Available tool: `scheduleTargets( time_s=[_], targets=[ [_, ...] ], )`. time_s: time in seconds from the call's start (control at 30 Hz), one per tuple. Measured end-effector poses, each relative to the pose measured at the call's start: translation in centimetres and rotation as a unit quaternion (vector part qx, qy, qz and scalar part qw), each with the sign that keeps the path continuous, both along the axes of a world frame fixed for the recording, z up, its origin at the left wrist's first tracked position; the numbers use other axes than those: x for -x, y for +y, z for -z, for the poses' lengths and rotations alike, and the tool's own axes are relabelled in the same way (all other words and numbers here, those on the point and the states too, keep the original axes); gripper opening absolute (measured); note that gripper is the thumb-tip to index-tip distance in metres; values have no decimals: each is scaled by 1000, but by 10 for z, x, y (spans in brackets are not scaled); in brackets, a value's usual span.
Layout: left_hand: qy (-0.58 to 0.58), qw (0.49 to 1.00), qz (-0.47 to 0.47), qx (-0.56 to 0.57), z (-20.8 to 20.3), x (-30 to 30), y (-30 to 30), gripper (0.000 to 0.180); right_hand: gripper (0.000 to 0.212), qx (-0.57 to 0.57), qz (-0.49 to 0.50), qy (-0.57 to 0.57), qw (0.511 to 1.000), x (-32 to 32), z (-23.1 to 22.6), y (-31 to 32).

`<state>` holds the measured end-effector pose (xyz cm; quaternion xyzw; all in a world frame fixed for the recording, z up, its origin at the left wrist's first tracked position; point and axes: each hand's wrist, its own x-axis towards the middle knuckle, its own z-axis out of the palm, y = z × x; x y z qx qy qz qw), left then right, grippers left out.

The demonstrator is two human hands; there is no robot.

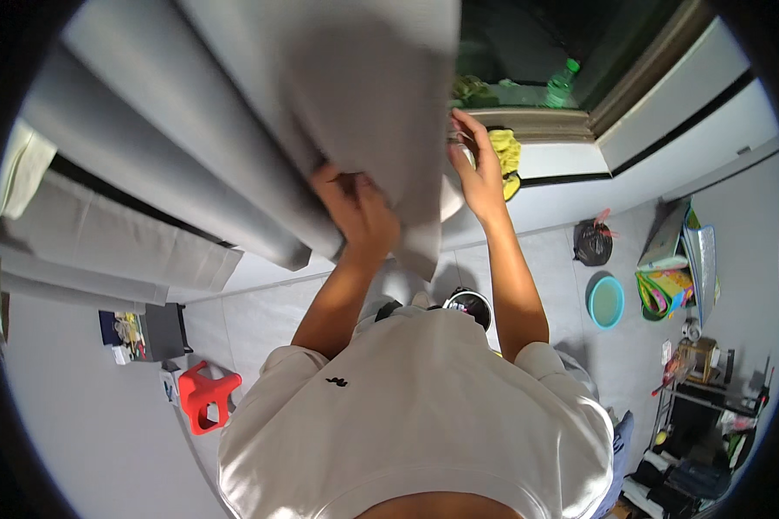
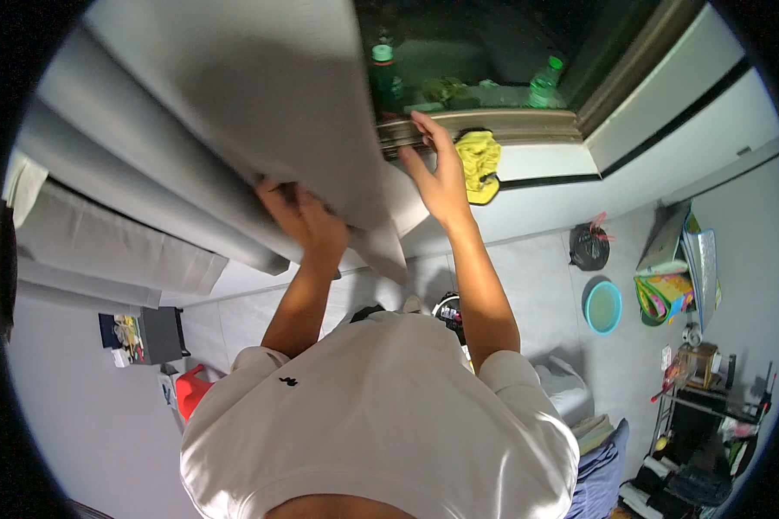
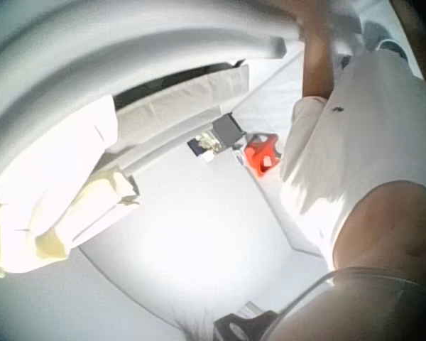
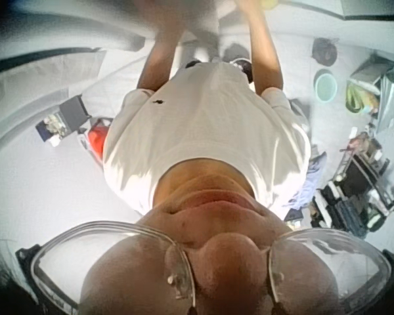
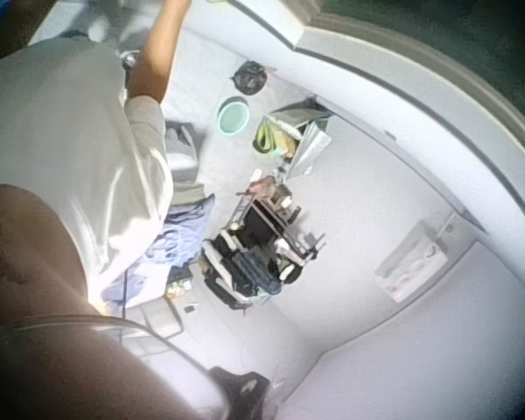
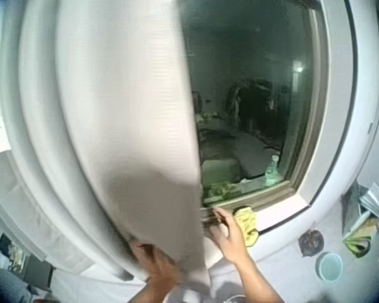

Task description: The person clears various items from a window sill, including medication, tubes, and a small pouch, placing them on a nearby bed. They then use a cloth to wipe the interior surfaces of the window frame and the glass pane.

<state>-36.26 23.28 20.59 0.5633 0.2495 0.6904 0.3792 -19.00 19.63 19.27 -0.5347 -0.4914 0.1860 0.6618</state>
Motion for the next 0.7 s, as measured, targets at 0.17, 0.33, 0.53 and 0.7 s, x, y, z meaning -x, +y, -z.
scheduleTargets(
  time_s=[0.17, 0.33, 0.53, 0.7],
  targets=[
    [239, 966, 7, -96, -7, 24, 3, 38, 111, -134, -92, 33, 986, 64, -68, -3],
    [274, 955, 81, -78, -17, 65, 23, 51, 80, -217, -13, -88, 972, 140, -129, 41],
    [173, 978, 65, -93, -22, 144, 79, 59, 42, -212, 94, -264, 936, 240, -144, 111],
    [99, 989, 47, -103, -71, 214, 118, 45, 47, -270, 136, -305, 903, 321, -171, 168]
  ],
)
